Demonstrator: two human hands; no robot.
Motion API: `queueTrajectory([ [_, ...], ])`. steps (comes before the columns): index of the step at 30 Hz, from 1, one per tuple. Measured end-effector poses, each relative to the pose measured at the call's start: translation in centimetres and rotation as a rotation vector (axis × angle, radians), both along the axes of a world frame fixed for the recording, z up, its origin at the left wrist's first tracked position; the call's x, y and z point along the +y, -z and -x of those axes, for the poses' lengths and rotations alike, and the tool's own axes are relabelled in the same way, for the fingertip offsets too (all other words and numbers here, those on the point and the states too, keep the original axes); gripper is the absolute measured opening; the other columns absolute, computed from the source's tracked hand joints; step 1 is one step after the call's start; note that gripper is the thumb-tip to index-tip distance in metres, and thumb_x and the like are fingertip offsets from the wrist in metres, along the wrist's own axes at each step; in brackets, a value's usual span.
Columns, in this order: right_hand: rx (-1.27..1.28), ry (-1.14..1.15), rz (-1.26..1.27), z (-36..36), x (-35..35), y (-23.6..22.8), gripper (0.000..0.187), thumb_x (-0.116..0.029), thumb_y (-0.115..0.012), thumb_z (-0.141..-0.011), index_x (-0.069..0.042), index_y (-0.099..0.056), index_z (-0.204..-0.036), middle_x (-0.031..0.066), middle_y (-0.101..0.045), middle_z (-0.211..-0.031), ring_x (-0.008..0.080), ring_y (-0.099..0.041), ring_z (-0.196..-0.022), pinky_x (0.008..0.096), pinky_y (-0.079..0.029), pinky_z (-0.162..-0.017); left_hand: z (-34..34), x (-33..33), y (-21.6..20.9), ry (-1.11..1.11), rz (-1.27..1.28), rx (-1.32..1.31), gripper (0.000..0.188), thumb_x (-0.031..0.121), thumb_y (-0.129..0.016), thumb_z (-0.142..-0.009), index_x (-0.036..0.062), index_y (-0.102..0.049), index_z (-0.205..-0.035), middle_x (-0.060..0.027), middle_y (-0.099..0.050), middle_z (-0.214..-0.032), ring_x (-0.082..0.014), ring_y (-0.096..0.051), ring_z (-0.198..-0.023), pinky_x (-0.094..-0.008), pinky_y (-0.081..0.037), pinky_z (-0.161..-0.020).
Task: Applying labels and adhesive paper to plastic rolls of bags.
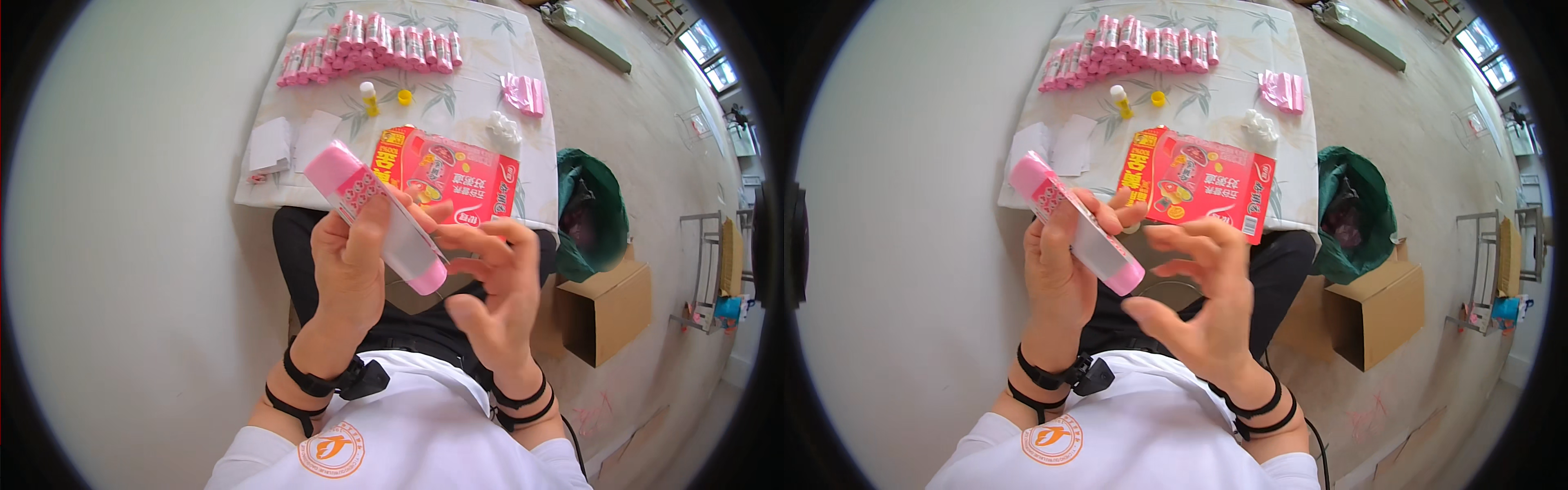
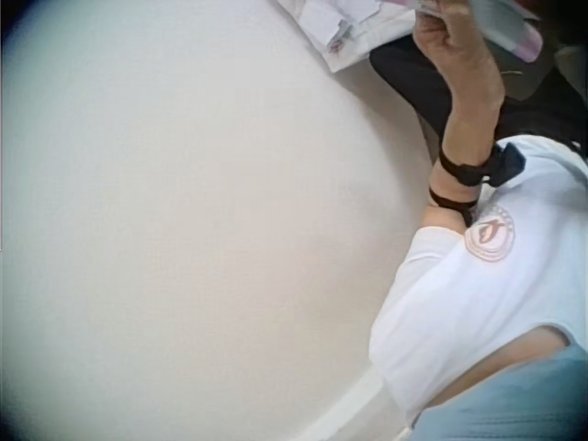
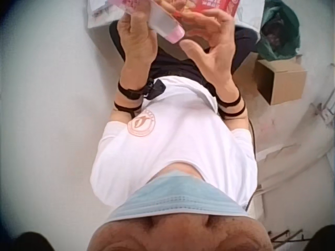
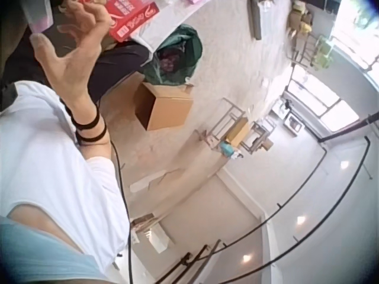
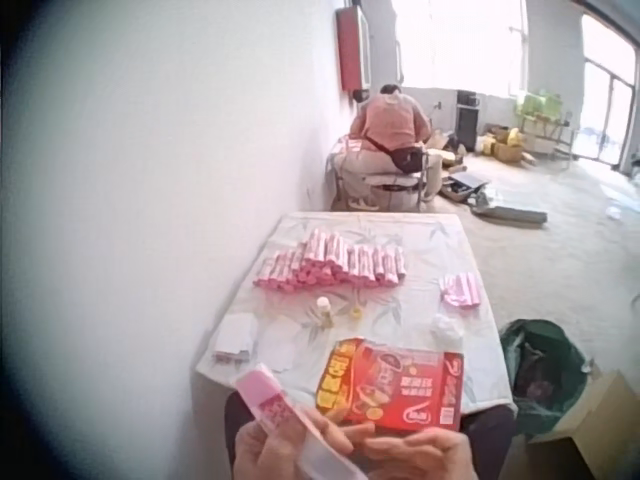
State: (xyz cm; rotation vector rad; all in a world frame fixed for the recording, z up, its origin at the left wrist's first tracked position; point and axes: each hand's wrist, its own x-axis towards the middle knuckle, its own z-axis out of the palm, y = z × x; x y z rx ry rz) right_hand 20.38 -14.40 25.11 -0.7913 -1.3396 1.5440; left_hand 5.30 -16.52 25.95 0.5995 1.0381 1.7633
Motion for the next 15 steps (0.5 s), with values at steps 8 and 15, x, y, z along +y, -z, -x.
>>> queueTrajectory([
  [8, 0.194, -0.188, 0.318, 2.5, 0.7, -1.7, 0.022, -0.003, -0.058, -0.093, 0.004, -0.051, -0.113, 0.012, -0.065, -0.108, 0.0113, -0.063, -0.092, 0.0228, -0.053, -0.068, -0.5, 0.0, -0.5, 0.064, -0.016, 0.091, 0.028, 0.028, -0.05, -0.098, 0.0039, -0.062, -0.092, -0.0192, -0.069, -0.092, -0.0353, -0.064, -0.106, -0.0457, -0.035, -0.108],
  [15, -0.254, 0.225, -0.493, 3.1, -1.6, -1.0, 0.024, 0.002, -0.063, -0.086, 0.006, -0.063, -0.109, 0.0168, -0.067, -0.082, 0.0162, -0.065, -0.065, 0.0241, -0.05, -0.056, -1.1, -0.3, -1.1, 0.109, -0.09, 0.15, 0.032, 0.026, -0.044, -0.099, -0.0008, -0.061, -0.096, -0.027, -0.066, -0.104, -0.0354, -0.066, -0.1, -0.0442, -0.04, -0.105],
])
